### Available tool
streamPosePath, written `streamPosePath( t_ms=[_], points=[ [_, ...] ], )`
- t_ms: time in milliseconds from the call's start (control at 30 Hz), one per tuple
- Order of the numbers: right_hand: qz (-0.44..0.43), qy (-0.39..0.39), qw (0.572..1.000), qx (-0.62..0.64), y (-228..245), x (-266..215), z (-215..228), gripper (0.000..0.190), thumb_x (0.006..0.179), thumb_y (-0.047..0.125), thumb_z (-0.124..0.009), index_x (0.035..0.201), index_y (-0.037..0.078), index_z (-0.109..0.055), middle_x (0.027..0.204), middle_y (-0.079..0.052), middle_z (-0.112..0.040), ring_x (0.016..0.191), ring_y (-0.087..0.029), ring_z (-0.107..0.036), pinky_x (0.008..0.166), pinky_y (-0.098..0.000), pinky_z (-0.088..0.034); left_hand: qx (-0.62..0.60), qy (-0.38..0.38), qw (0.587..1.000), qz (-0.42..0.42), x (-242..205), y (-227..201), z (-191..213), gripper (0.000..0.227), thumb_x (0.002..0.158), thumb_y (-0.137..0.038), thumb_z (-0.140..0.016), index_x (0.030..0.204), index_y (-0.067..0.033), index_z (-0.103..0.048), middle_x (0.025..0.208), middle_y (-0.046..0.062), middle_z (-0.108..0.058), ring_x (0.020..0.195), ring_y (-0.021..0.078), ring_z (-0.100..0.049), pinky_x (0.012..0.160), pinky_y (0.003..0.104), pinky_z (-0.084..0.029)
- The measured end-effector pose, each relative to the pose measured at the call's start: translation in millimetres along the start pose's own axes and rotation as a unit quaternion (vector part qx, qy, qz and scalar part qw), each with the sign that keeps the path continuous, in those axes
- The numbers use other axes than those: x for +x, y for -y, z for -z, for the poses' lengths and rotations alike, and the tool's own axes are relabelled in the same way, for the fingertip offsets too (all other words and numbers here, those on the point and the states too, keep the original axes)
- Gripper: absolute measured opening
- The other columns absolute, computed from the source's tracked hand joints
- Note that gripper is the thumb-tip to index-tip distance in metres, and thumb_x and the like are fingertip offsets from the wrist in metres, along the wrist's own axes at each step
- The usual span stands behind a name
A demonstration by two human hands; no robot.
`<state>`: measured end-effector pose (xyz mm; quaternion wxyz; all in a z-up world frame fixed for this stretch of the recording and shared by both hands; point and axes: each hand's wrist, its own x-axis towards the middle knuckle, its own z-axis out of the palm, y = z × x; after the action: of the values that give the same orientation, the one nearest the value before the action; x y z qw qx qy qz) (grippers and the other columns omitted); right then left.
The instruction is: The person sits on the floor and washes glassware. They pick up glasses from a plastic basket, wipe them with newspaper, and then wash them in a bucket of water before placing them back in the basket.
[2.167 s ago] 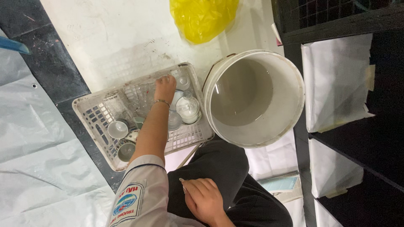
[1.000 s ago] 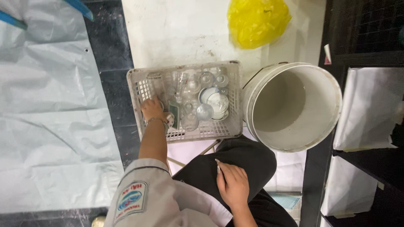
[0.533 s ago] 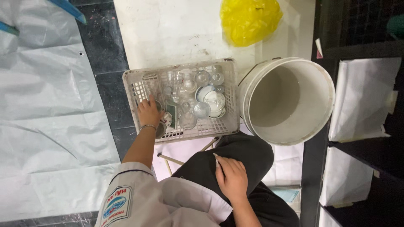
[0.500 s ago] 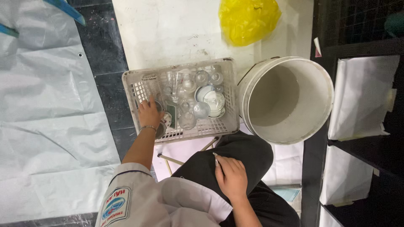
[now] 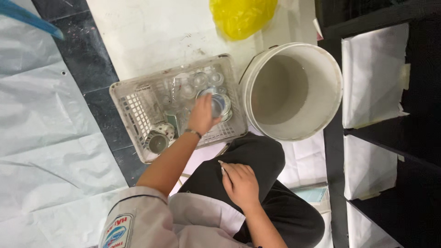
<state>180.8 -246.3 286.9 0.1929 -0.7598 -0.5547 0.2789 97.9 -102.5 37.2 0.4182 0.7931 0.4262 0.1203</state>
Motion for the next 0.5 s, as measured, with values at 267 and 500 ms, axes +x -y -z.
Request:
streamPosePath(
  t_ms=[267, 500],
  points=[
    [0.003, -0.003, 1.000, 0.024, -7, -2, 5, 0.025, 0.087, 0.009, -0.071, 0.112, 0.007, -0.074, 0.099, -0.008, -0.074, 0.091, -0.026, -0.070, 0.082, -0.0391, -0.052, 0.250, 0.139, 0.958, -0.010, 34, -4, -115, 0.048, 0.088, -0.020, -0.068, 0.132, -0.0027, -0.058, 0.121, 0.012, -0.059, 0.111, 0.0291, -0.059, 0.084, 0.046, -0.054],
    [0.009, 0.006, 0.999, 0.036, -14, -6, 9, 0.025, 0.088, 0.008, -0.071, 0.113, 0.005, -0.073, 0.101, -0.009, -0.074, 0.093, -0.026, -0.070, 0.084, -0.0382, -0.052, 0.454, 0.123, 0.879, -0.083, 19, 43, -198, 0.042, 0.091, -0.025, -0.055, 0.127, -0.0058, -0.065, 0.124, 0.011, -0.062, 0.113, 0.0298, -0.056, 0.091, 0.050, -0.047]
  ],
)
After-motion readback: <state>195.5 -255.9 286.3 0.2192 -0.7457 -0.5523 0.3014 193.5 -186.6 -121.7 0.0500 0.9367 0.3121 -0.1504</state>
